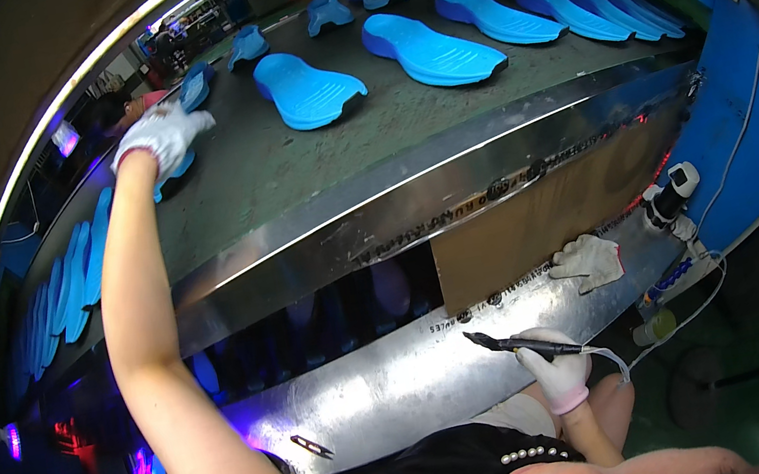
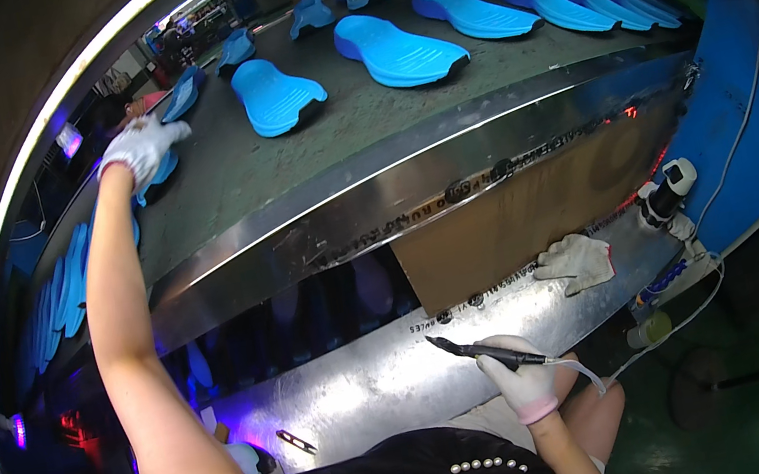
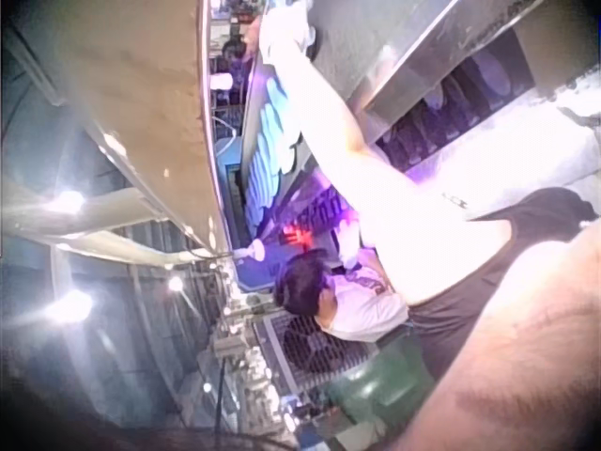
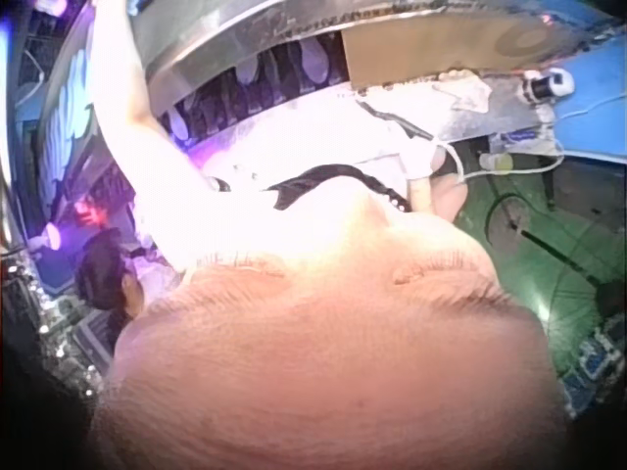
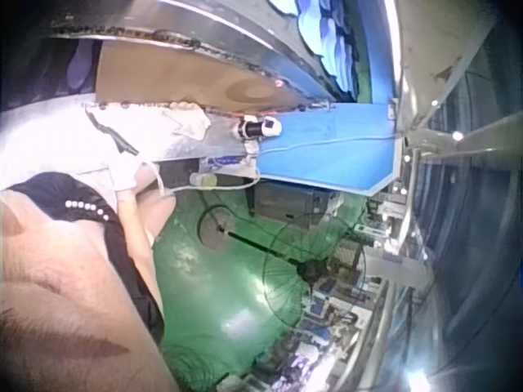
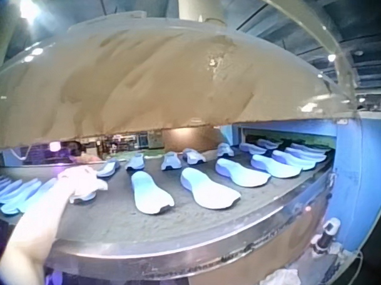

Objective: The person cleans the bottom of a blue shoe sole by applying a liquid with a brush and then wipes the sole with a cloth, repeating these actions for multiple blue soles and placing each on a moving conveyor belt.

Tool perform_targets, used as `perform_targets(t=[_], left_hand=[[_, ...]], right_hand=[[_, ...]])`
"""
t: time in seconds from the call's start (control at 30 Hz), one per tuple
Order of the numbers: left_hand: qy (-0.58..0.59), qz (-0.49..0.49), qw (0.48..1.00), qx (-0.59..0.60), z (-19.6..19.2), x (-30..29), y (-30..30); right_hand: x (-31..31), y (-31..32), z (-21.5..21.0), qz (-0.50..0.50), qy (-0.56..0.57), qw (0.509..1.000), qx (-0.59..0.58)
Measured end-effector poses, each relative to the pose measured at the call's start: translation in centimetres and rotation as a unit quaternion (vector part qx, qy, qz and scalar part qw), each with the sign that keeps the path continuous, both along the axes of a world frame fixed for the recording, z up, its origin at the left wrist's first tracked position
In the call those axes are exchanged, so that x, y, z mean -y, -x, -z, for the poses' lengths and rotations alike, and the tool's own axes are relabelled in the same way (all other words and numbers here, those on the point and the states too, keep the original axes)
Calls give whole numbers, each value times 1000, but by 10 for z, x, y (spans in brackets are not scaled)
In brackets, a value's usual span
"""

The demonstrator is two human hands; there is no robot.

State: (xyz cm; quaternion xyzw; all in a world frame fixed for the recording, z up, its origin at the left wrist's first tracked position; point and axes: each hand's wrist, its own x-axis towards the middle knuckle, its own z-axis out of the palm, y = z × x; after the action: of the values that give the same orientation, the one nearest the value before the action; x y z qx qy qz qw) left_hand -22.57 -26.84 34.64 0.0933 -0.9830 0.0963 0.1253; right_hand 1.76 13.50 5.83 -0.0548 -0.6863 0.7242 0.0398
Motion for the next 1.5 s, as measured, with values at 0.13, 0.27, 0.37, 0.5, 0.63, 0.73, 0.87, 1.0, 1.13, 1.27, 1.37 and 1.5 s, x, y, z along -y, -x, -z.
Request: perform_targets(t=[0.13, 0.27, 0.37, 0.5, 0.63, 0.73, 0.87, 1.0, 1.13, 1.27, 1.37, 1.5], left_hand=[[140, -17, 979, 145, 18, 23, -57], [124, -31, 991, -34, 34, 36, -77], [-24, 52, 982, -182, 32, 26, -107], [-14, 345, 869, -354, 68, -37, -187], [-245, 331, 809, -420, 140, -137, -272], [-259, 551, 759, -230, 234, -169, -284], [-413, 565, 683, -210, 346, -238, -281], [-432, 476, 761, -82, 395, -249, -280], [-608, 309, 731, -5, 402, -246, -280], [-954, -38, 119, 272, 409, -258, -243], [-900, 61, -136, 409, 425, -267, -233], [-948, -107, 75, 291, 397, -289, -236]], right_hand=[[6, -11, -1, 8, 21, 999, -25], [0, -24, -2, 8, 7, 998, -62], [-13, -37, -1, 67, 15, 997, -48], [-46, -57, 9, 163, 55, 985, -30], [-75, -67, 24, 245, 104, 964, -13], [-96, -77, 24, 297, 110, 948, -39], [-87, -70, 26, 304, 108, 946, -21], [-63, -41, 49, 221, 27, 974, 34], [-55, 2, 78, 187, -77, 976, 81], [-23, 18, 81, 203, -361, 905, 96], [-15, 14, 91, 192, -453, 870, 11], [-3, -31, 60, 83, -410, 906, -70]])
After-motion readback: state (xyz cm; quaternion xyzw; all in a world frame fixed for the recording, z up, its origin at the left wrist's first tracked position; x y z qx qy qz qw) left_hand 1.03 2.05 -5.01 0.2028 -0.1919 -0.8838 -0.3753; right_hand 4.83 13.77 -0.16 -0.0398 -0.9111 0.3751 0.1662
